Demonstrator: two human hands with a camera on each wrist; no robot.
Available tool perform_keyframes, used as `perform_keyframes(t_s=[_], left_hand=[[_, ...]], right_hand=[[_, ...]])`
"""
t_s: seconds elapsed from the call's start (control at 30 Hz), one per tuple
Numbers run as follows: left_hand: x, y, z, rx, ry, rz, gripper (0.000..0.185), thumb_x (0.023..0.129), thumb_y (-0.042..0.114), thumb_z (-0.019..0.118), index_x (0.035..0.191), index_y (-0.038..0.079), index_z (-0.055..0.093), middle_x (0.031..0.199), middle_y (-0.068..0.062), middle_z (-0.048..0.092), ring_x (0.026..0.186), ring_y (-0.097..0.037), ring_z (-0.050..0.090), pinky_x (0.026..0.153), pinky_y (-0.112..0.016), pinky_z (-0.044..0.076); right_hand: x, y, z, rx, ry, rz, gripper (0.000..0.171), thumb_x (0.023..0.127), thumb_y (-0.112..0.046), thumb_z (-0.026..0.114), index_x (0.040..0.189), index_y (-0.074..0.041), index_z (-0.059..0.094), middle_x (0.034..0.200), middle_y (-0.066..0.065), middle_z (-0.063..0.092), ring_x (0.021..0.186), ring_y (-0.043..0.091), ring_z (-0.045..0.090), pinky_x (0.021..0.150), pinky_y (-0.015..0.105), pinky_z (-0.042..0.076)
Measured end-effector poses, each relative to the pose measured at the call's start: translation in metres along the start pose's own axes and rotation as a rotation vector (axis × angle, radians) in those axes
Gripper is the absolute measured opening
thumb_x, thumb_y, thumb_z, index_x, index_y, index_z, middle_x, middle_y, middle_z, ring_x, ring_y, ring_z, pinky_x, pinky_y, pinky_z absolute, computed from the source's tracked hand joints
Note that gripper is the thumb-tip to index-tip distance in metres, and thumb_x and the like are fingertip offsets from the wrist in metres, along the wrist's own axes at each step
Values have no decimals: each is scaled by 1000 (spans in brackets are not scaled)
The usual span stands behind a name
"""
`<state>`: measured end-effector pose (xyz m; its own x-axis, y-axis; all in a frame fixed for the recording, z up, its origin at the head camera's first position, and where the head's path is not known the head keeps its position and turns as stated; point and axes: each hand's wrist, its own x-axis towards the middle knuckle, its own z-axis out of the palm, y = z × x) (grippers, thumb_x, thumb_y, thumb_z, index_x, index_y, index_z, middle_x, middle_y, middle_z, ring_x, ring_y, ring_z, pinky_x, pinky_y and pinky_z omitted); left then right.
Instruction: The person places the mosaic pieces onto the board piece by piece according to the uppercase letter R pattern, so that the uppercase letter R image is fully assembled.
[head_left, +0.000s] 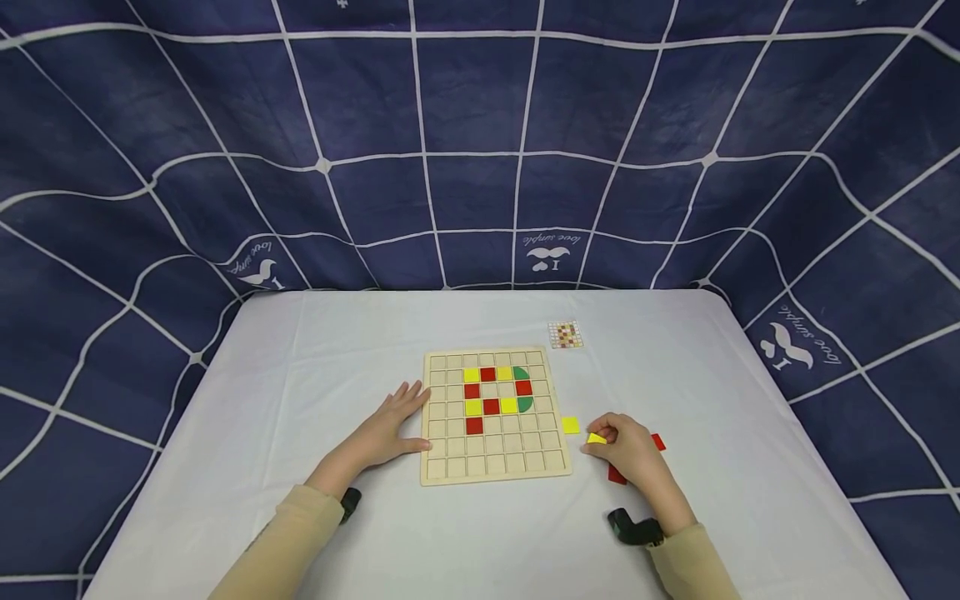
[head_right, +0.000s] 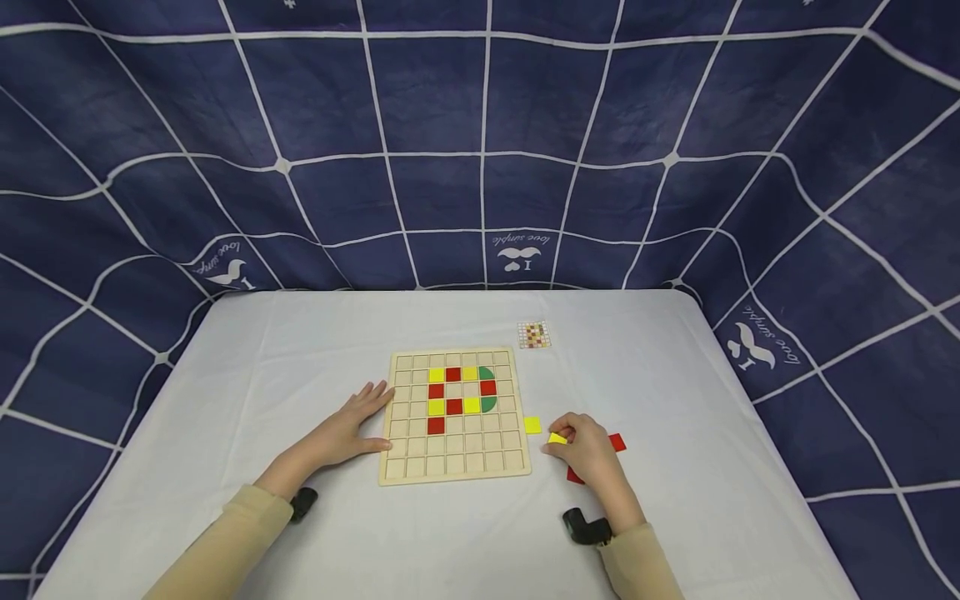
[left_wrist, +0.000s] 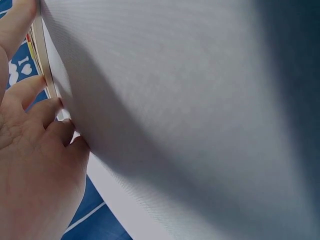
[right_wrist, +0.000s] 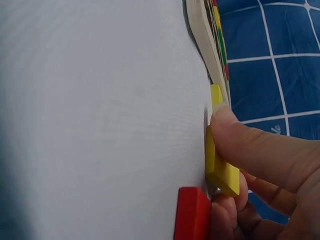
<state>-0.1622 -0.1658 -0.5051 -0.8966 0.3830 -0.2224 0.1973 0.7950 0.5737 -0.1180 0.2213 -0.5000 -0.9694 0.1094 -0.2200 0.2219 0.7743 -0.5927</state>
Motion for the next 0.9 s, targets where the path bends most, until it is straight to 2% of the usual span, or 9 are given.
perform_keyframes(t_s=[0.3, 0.5, 0.67, 0.9], left_hand=[[0, -1, 1, -3, 6, 0, 95, 78, 37, 82, 154, 9, 33, 164, -13, 20, 153, -35, 8, 124, -54, 14], [1, -1, 0, 0, -2, 11, 94, 79, 36, 81, 154, 8, 32, 164, -13, 19, 153, -35, 8, 124, -52, 13], [0, -1, -1, 3, -6, 20, 94, 79, 36, 80, 154, 8, 31, 164, -13, 18, 153, -35, 8, 124, -53, 13], [1, -1, 0, -8, -6, 11, 94, 79, 36, 81, 154, 9, 32, 164, -13, 18, 153, -35, 7, 124, -54, 13]], right_hand=[[-6, -2, -1, 29, 8, -18, 28, 75, -16, 85, 98, -11, 71, 85, 0, 66, 78, 15, 55, 68, 24, 44], [-7, -11, 6, 194, 46, -35, 34, 74, -13, 86, 103, -8, 70, 88, 3, 70, 76, 10, 59, 64, 16, 49], [-7, -27, 20, 320, 32, -31, 32, 76, -6, 84, 103, -5, 67, 91, 5, 70, 78, 10, 62, 66, 13, 52], [-7, -57, 44, 418, 3, -131, 23, 76, -1, 82, 94, -7, 70, 83, 2, 70, 73, 10, 63, 64, 15, 53]])
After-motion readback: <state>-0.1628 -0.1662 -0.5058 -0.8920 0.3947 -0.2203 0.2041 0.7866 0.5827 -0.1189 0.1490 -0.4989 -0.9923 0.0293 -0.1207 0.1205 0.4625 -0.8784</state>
